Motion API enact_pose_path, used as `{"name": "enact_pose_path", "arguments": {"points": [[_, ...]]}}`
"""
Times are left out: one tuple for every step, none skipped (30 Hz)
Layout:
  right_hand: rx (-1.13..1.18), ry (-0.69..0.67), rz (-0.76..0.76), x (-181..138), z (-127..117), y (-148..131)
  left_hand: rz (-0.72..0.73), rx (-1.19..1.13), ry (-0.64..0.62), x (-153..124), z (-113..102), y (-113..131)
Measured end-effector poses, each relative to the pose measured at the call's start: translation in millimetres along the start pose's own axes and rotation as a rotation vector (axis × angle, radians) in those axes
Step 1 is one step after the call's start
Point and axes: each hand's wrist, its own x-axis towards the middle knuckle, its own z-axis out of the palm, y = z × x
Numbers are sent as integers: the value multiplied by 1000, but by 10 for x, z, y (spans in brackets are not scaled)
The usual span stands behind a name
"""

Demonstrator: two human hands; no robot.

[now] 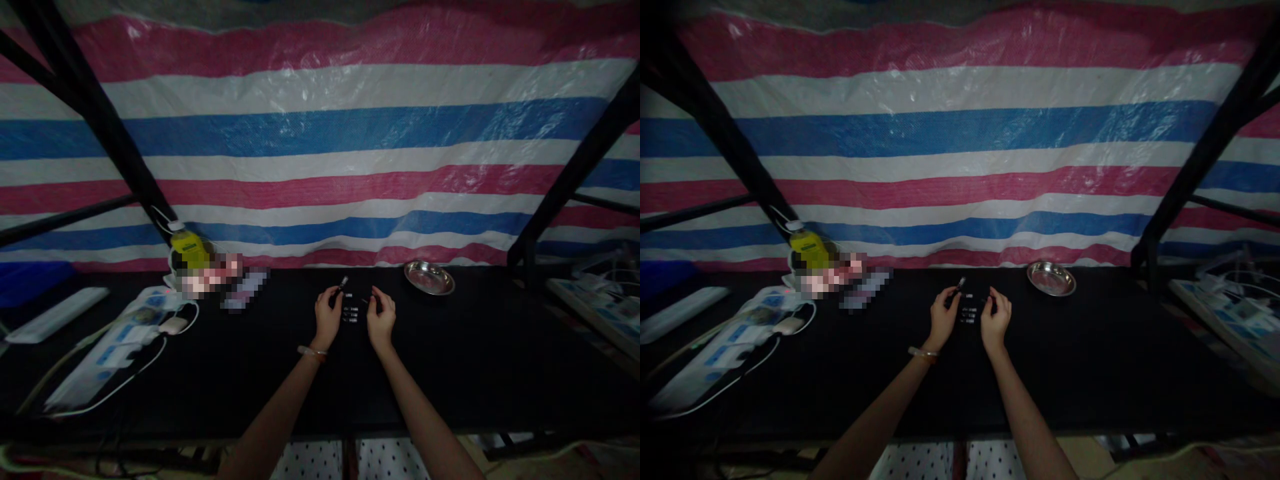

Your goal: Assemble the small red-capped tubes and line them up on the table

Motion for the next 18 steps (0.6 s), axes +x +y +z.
{"name": "enact_pose_path", "arguments": {"points": [[-85, -1, 15, 8, -7, 24, -18, 0, 12, 7, -3, -15], [-168, -11, 42, 13, -14, 42, -29, 13, 18, 13, -12, -24], [-247, -31, 76, 15, -20, 54, -36, 39, 16, 19, -25, -29], [-318, -56, 109, 14, -27, 62, -40, 77, 6, 24, -42, -27], [-376, -85, 135, 12, -32, 66, -45, 122, -14, 29, -61, -22], [-419, -114, 150, 10, -37, 69, -53, 169, -36, 34, -80, -14], [-450, -141, 154, 7, -41, 73, -64, 214, -56, 37, -98, -3], [-472, -162, 150, 4, -43, 78, -76, 253, -72, 40, -114, 7], [-490, -178, 141, 2, -43, 84, -88, 283, -82, 41, -125, 17], [-506, -192, 130, 0, -42, 91, -100, 307, -90, 41, -133, 26], [-523, -203, 123, -1, -39, 98, -110, 325, -98, 41, -138, 33], [-540, -217, 120, -1, -34, 105, -120, 338, -107, 39, -139, 39], [-556, -233, 120, 0, -29, 112, -127, 344, -119, 37, -138, 42], [-570, -249, 120, 2, -24, 118, -132, 348, -132, 34, -136, 43], [-584, -263, 118, 5, -19, 123, -135, 349, -144, 31, -133, 42], [-597, -270, 114, 10, -15, 129, -134, 349, -152, 27, -130, 38], [-607, -273, 106, 15, -11, 135, -131, 349, -155, 24, -127, 33], [-614, -273, 95, 21, -9, 141, -126, 350, -156, 21, -123, 25]]}}
